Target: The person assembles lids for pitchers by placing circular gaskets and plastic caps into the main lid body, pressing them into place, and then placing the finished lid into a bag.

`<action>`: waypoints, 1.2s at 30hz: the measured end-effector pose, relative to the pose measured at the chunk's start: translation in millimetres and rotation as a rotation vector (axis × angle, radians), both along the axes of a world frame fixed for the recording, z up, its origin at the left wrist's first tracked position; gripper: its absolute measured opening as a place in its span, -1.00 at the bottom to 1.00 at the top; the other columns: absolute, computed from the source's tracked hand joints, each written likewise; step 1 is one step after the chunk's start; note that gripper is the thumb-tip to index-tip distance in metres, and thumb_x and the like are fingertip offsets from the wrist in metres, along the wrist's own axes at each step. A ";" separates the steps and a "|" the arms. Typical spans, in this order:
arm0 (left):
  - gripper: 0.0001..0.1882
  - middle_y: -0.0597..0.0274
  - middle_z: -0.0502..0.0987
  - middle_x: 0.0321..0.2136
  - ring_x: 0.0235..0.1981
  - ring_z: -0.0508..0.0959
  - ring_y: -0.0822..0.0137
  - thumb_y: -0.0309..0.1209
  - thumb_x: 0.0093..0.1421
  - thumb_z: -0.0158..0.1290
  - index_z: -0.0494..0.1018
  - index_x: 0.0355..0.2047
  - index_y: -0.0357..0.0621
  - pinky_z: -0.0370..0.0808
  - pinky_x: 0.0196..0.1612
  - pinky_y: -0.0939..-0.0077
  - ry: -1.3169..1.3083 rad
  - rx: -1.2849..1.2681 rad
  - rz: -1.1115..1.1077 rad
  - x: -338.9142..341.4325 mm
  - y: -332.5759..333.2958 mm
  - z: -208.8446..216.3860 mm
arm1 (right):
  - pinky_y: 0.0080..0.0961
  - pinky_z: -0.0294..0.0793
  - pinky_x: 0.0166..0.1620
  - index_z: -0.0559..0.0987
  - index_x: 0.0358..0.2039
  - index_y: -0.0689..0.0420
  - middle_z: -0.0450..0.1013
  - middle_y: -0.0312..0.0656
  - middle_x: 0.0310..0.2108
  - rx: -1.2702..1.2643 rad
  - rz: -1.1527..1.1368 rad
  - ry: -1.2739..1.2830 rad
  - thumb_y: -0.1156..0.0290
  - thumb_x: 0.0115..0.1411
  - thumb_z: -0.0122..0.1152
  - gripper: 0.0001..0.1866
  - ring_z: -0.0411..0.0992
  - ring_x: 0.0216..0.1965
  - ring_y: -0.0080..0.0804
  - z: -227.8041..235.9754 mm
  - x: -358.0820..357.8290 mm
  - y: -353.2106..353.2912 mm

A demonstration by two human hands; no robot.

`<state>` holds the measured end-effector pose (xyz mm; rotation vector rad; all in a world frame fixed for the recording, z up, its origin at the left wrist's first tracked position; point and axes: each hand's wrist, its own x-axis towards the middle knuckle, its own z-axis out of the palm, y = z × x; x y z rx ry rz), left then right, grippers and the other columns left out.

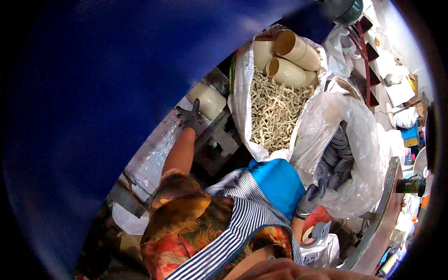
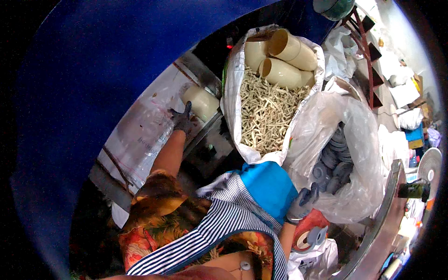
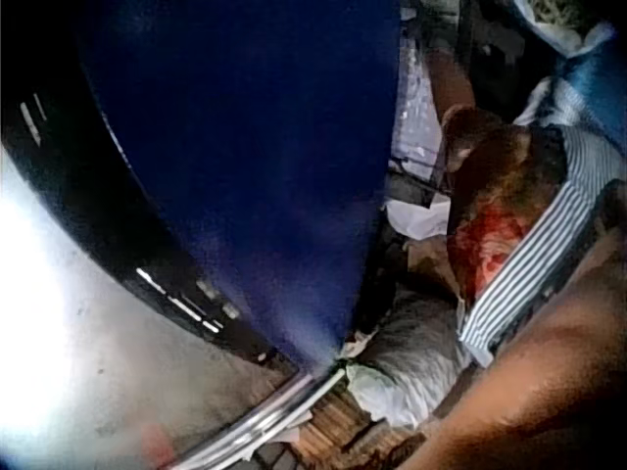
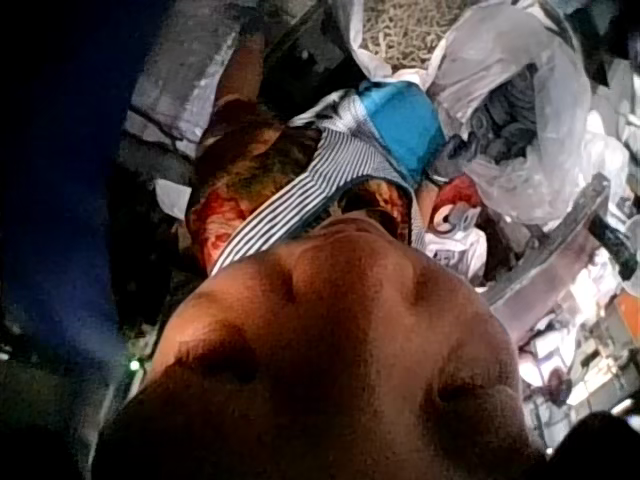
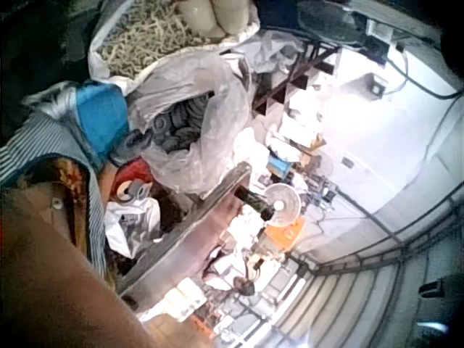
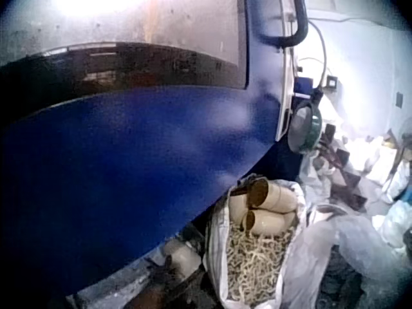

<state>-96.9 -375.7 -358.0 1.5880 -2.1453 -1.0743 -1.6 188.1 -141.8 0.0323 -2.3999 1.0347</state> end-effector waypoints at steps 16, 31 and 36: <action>0.21 -0.09 0.12 0.29 0.31 0.16 0.09 -0.28 -0.07 0.40 -0.22 0.39 -0.27 0.23 0.27 0.22 1.097 0.359 -0.135 -49.4 57.5 61.5 | -0.28 0.36 0.14 0.45 0.05 0.34 0.42 0.06 0.05 0.223 -0.121 0.039 0.58 0.23 0.07 -0.64 0.37 0.12 -0.05 52.0 64.9 -14.4; 0.09 -0.11 0.12 0.30 0.31 0.21 0.03 -0.21 -0.13 0.42 0.06 0.32 -0.30 0.16 0.32 0.10 1.153 0.693 -1.320 137.4 238.9 339.8 | -0.18 0.21 0.27 0.10 0.31 0.30 0.24 0.12 0.21 -0.032 0.488 -0.076 -0.12 -0.34 0.62 0.32 0.25 0.23 0.05 144.4 52.8 -61.2; -0.45 0.15 0.43 0.05 0.12 0.38 0.01 -0.11 0.02 0.18 0.49 0.02 -0.03 0.25 0.24 -0.12 1.019 -0.614 -1.821 133.8 315.1 383.5 | -0.08 0.18 0.27 0.09 0.31 0.33 0.16 0.21 0.25 0.109 0.231 0.017 -0.01 -0.16 0.54 0.18 0.23 0.21 0.19 110.5 89.8 -58.8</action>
